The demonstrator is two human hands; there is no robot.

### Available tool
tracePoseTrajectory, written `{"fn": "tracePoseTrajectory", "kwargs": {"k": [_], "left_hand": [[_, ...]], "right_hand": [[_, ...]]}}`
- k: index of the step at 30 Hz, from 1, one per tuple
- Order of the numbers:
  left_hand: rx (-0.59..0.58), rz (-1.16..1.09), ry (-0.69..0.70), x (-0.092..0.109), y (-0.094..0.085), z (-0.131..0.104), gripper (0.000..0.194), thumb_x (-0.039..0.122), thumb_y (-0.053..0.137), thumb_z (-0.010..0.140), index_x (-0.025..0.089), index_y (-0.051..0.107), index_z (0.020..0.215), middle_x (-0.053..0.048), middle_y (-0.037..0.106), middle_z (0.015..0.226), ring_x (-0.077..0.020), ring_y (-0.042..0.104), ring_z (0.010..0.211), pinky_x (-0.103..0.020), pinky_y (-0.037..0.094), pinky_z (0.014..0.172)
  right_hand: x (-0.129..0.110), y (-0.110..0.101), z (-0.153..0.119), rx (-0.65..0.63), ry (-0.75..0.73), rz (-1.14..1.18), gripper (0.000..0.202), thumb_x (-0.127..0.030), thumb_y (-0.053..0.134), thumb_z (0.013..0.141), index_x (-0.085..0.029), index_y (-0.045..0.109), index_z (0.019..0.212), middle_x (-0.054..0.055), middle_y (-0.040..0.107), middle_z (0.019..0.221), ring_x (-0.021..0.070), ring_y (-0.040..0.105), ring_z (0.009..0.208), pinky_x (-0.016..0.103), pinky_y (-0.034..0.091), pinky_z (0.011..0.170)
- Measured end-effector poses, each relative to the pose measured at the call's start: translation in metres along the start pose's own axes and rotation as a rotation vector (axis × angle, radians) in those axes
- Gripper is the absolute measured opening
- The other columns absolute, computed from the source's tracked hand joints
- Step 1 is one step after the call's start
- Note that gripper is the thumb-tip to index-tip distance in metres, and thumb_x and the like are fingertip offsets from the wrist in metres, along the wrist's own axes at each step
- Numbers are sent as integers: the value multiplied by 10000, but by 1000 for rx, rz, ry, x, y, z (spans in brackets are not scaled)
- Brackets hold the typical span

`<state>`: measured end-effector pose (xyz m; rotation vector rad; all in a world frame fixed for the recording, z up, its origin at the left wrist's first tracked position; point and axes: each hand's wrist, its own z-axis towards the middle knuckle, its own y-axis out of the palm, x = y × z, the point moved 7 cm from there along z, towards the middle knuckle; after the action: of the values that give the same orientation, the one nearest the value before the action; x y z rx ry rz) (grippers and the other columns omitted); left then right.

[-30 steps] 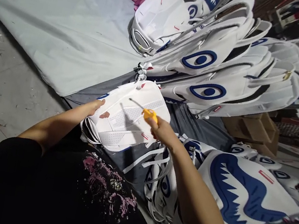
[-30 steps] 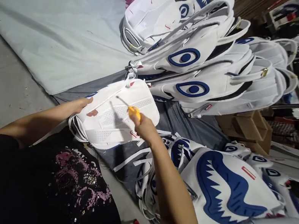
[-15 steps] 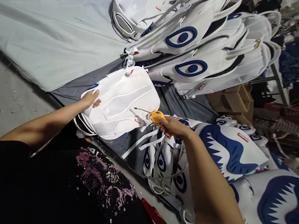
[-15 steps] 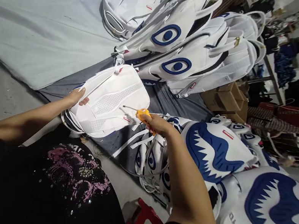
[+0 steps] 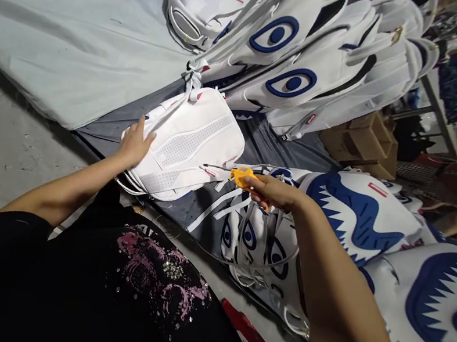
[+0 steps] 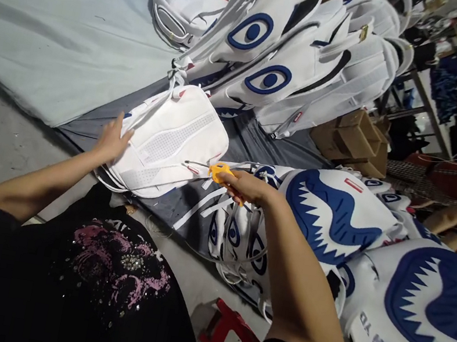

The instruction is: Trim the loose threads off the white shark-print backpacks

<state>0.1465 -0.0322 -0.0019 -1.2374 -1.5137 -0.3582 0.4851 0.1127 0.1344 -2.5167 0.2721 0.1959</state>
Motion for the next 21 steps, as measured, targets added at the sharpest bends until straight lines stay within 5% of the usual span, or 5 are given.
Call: {"fn": "tracePoseTrajectory", "kwargs": {"k": [3,6,11,14,21], "left_hand": [[-154,396,513,35,44,-60,815,413,649,861,219,268,1555,-129,124,1660,-377,68,1522,-563,133,1210],[-459,489,627,28,104,-96,690,229,674,823,192,439,1470,-162,250,1621,-397,197,1490,-564,147,1199],[-428,-12,-15,-13,124,-54,247,216,597,889,161,681,1115,-170,683,1172,-330,612,1164,-384,504,913],[-440,-408,-443,-38,121,-40,270,320,484,980,111,633,1066,-164,723,934,-212,695,747,-251,475,539],[-362,-605,-648,-56,125,-47,271,310,410,1017,105,562,1108,-101,709,737,-134,620,496,-194,373,390]], "right_hand": [[2,-15,-2,136,-36,1,249,-410,512,978,-169,574,969,-48,460,496,107,421,368,230,342,393],[5,-20,-9,186,-74,42,218,-376,466,997,-173,541,978,-52,451,502,104,427,377,224,347,397],[37,23,-44,-65,-72,50,289,-470,484,979,-188,525,933,-39,487,512,122,466,397,230,368,405],[56,56,-56,-236,-85,48,311,-492,461,984,-194,518,916,-36,504,526,120,466,396,231,377,409],[41,28,-19,208,-144,-78,290,-434,498,977,-163,583,1033,2,556,563,143,522,456,242,401,470]]}}
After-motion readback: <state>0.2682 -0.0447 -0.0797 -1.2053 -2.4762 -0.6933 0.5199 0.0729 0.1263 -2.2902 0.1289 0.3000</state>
